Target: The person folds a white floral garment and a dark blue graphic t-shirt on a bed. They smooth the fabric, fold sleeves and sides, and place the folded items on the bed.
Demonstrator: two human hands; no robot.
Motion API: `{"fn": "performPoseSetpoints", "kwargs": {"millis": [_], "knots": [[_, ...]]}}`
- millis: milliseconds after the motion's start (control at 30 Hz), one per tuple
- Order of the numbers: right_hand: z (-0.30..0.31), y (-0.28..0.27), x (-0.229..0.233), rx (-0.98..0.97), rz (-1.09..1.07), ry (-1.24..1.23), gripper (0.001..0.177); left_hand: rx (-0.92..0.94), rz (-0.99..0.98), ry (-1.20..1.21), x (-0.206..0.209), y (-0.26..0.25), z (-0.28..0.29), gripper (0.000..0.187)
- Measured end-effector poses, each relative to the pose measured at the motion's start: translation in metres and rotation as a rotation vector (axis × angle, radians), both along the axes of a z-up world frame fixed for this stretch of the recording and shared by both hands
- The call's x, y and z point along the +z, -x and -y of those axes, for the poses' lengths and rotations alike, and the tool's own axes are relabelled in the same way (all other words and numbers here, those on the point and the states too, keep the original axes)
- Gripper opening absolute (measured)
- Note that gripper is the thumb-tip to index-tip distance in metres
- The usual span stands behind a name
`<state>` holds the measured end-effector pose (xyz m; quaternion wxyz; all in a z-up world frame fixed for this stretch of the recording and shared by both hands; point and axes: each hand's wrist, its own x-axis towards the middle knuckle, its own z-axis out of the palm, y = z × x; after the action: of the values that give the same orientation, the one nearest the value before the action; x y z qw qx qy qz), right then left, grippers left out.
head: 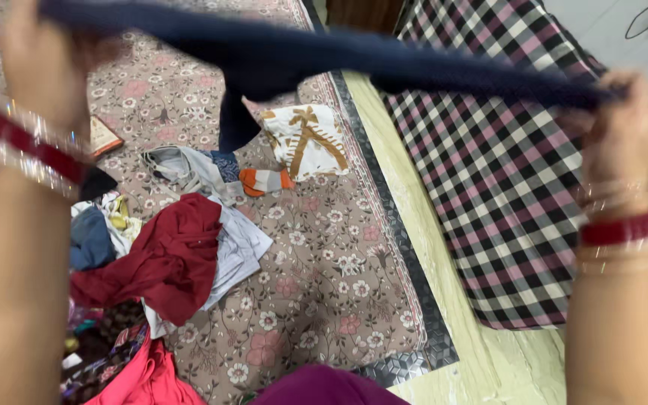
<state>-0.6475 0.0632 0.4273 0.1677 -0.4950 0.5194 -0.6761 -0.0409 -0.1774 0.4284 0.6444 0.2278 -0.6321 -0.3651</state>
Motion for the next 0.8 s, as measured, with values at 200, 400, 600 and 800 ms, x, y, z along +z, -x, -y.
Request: {"fn": "performPoseSetpoints", "kwargs": {"millis": [200, 400, 600, 800], "knots": [[-0.086, -0.015, -0.143, -0.135, -0.003, -0.643, 0.029, -0.052, 0.093, -0.453, -0.170, -0.051, -0.111, 0.042], [-0.140, -0.018, -0.344, 0.194, -0.053, -1.033, 0.029, 0.209, 0.236, -0.789, -0.381, -0.081, -0.204, 0.039], [-0.197, -0.052, -0.448, 0.114, -0.108, -1.089, 0.028, 0.212, 0.348, -1.040, -0.508, -0.107, -0.305, 0.042], [-0.239, -0.079, -0.463, -0.075, -0.011, -1.175, 0.025, 0.116, 0.303, -1.128, -0.520, -0.117, -0.344, 0.037]]}}
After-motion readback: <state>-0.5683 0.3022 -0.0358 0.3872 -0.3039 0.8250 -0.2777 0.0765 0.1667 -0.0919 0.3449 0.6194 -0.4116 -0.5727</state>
